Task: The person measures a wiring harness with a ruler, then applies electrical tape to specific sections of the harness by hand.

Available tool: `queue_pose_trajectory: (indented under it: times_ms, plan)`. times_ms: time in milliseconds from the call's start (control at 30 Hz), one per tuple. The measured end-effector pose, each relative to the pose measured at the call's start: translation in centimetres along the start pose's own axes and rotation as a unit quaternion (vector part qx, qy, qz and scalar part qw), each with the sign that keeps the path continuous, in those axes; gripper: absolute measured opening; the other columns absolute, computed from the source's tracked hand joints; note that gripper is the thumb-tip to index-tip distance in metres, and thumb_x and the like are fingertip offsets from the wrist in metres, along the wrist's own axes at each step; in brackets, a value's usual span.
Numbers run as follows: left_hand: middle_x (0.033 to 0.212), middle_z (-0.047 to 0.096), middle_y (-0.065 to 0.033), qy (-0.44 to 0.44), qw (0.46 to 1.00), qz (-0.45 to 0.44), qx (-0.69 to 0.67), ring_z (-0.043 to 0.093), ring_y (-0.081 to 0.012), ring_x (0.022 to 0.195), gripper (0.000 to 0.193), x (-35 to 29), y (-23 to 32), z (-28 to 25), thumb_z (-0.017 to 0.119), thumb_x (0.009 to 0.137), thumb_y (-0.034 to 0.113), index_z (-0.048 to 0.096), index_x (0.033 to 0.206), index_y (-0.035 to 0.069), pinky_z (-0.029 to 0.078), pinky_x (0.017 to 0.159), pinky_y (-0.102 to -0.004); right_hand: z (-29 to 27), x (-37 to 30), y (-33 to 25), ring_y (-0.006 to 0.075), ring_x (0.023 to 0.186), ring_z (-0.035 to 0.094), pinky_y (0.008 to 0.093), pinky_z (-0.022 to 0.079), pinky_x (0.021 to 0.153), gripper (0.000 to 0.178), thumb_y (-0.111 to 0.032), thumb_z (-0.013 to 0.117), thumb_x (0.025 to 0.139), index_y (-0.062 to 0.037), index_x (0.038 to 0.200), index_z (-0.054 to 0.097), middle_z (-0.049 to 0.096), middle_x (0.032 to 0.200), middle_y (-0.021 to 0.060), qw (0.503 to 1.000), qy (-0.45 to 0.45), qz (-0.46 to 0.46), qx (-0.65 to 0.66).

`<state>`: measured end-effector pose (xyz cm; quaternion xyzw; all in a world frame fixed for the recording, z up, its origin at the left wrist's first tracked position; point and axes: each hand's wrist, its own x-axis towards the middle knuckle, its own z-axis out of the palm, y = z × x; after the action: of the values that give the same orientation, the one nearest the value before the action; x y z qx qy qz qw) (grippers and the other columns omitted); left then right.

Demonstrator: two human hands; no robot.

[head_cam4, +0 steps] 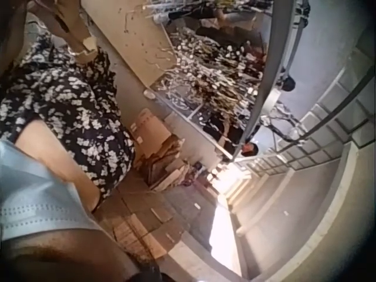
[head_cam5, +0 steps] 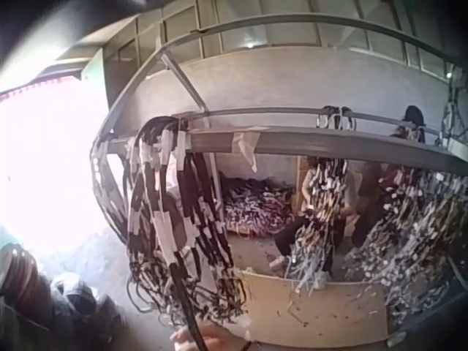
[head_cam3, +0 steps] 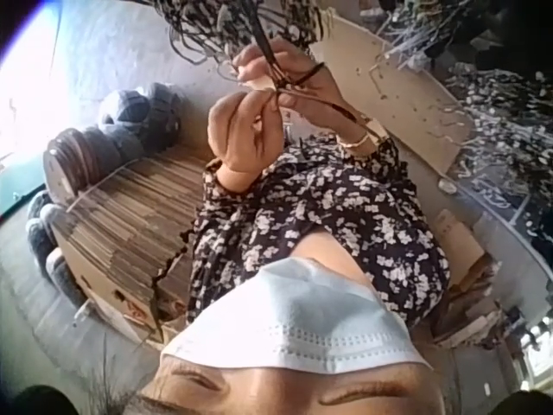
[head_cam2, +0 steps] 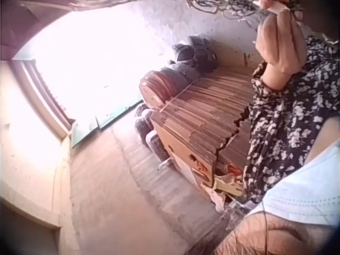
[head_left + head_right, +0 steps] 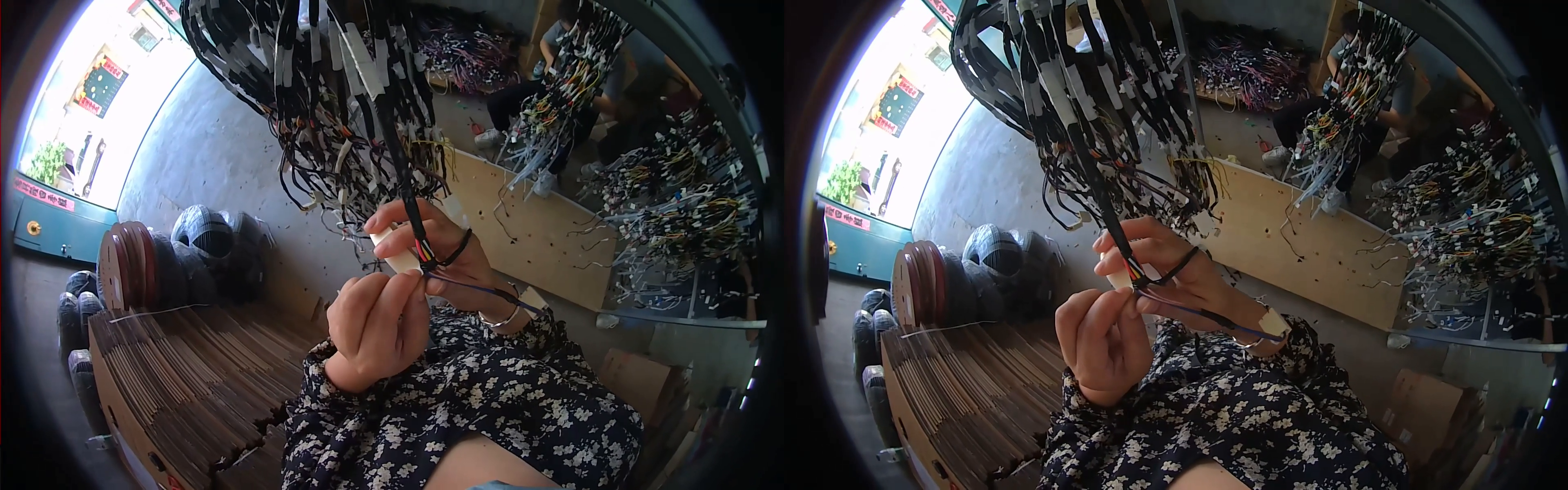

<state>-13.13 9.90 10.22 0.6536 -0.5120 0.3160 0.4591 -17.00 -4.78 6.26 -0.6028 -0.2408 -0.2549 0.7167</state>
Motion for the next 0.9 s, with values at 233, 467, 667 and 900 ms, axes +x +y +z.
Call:
queue_pose_trajectory:
  times_ms: [233, 467, 667, 900]
  plan:
    - [0.08, 0.057, -0.0106, -0.074, 0.996, 0.048, -0.009, 0.051, -0.0172, 0.053, 0.033, 0.1, -1.5, -0.3, 0.073, 0.067, -0.007, 0.07, 0.1, -0.01, 0.04, 0.045, -0.0282, 0.1, -0.9, -1.3, 0.0279, 0.123, 0.052, 0.0444, 0.041, 0.104, 0.044, -0.042, 0.062, 0.097, -0.002, 0.115, 0.065, 0.053, 0.127, 0.0159, 0.992, 0.07, 0.101, 0.004]
    - [0.08, 0.052, -0.004, -0.117, 0.984, 0.132, 0.01, 0.046, -0.0134, 0.054, 0.037, 0.2, -2.9, -0.8, 0.07, 0.065, -0.011, 0.074, 0.102, -0.005, 0.038, 0.045, -0.0263, -1.4, -1.1, -3.2, 0.0199, 0.12, 0.051, 0.0369, 0.04, 0.104, 0.037, -0.034, 0.059, 0.1, -0.0011, 0.119, 0.058, 0.055, 0.122, 0.0099, 0.973, 0.009, 0.227, 0.027]
    - [0.082, 0.055, -0.006, -0.117, 0.988, 0.083, -0.066, 0.05, -0.0164, 0.055, 0.039, 0.3, -3.4, -0.4, 0.067, 0.068, -0.012, 0.073, 0.105, -0.004, 0.042, 0.047, -0.0273, -1.9, -0.9, -4.1, 0.0065, 0.104, 0.053, 0.0245, 0.042, 0.093, 0.023, -0.018, 0.058, 0.102, -0.0033, 0.12, 0.057, 0.06, 0.108, 0.0015, 0.958, -0.015, 0.282, 0.052]
    - [0.08, 0.054, -0.0078, -0.1, 0.994, 0.024, -0.045, 0.054, -0.0179, 0.058, 0.039, -0.1, -2.8, -0.2, 0.067, 0.07, -0.012, 0.071, 0.109, -0.008, 0.045, 0.049, -0.0286, -2.0, -1.0, -4.4, 0.0086, 0.107, 0.053, 0.0278, 0.045, 0.091, 0.033, -0.025, 0.057, 0.103, -0.0032, 0.128, 0.056, 0.056, 0.119, 0.0002, 0.942, -0.008, 0.335, 0.032]
